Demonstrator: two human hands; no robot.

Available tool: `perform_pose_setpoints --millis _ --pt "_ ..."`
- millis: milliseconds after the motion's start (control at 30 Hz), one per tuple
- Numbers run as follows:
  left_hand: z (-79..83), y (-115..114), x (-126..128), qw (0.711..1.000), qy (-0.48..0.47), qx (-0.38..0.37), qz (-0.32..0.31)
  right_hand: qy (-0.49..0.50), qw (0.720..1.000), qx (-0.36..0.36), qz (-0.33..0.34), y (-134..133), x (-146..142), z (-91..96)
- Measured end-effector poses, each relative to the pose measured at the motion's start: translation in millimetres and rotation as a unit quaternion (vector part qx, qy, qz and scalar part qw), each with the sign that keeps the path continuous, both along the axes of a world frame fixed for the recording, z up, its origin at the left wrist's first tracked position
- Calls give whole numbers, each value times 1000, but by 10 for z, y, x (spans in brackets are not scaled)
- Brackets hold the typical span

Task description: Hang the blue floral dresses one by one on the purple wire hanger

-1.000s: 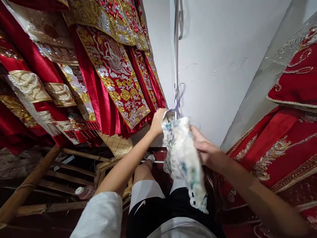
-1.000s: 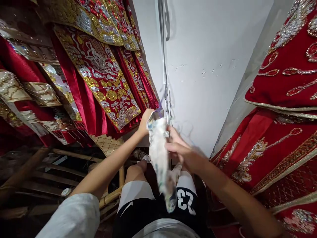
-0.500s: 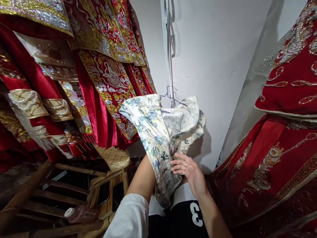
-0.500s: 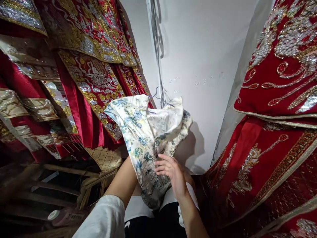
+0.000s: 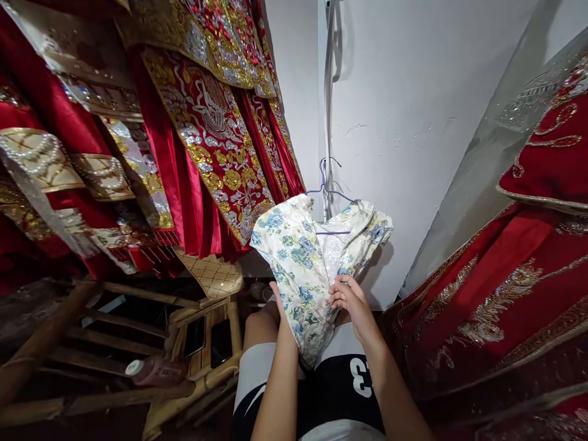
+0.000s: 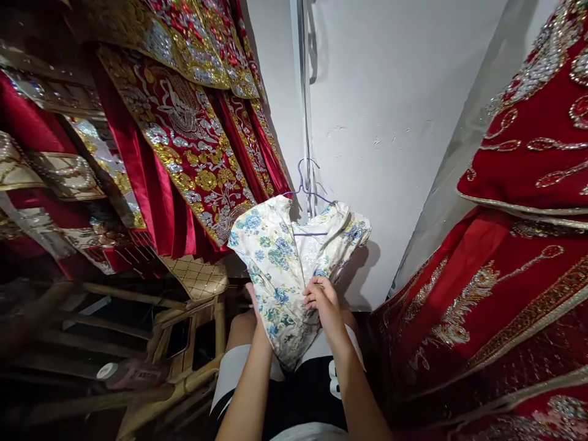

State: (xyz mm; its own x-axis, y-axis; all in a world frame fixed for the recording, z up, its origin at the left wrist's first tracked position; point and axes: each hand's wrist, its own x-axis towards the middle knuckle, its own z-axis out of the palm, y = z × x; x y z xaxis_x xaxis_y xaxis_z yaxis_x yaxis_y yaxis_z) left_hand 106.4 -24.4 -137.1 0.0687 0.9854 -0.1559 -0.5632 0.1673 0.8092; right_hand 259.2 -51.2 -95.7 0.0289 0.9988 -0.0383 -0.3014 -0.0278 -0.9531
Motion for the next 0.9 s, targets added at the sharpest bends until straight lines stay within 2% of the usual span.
perform_pose_setpoints --millis 67,167,267,333,400,500,567,733,900 --pt "-60 -31 -128 999 -27 -20 -1 -33 999 8 -15 58 -75 -89" --pt "-18 -49 -236 999 -23 -38 -14 -125 991 46 -5 93 -111 -171" --pt "118 -71 -218 1000 9 -11 -15 -230 970 42 69 57 -18 -159" --pt "197 -89 -182 999 33 3 -12 -264 955 22 132 15 78 -110" --pt "238 -99 -159 999 49 3 -12 -274 948 14 160 -21 157 -58" --pt "232 -97 -151 998 65 -23 1 -267 949 16 167 -36 204 -37" --pt "210 -94 -144 997 69 -34 8 -267 949 14 169 -19 198 -79" --pt "189 -103 -103 997 59 -25 -35 -292 949 35 113 48 182 -251" --pt "163 -102 -126 999 42 -11 -17 -257 957 59 119 60 237 -257"
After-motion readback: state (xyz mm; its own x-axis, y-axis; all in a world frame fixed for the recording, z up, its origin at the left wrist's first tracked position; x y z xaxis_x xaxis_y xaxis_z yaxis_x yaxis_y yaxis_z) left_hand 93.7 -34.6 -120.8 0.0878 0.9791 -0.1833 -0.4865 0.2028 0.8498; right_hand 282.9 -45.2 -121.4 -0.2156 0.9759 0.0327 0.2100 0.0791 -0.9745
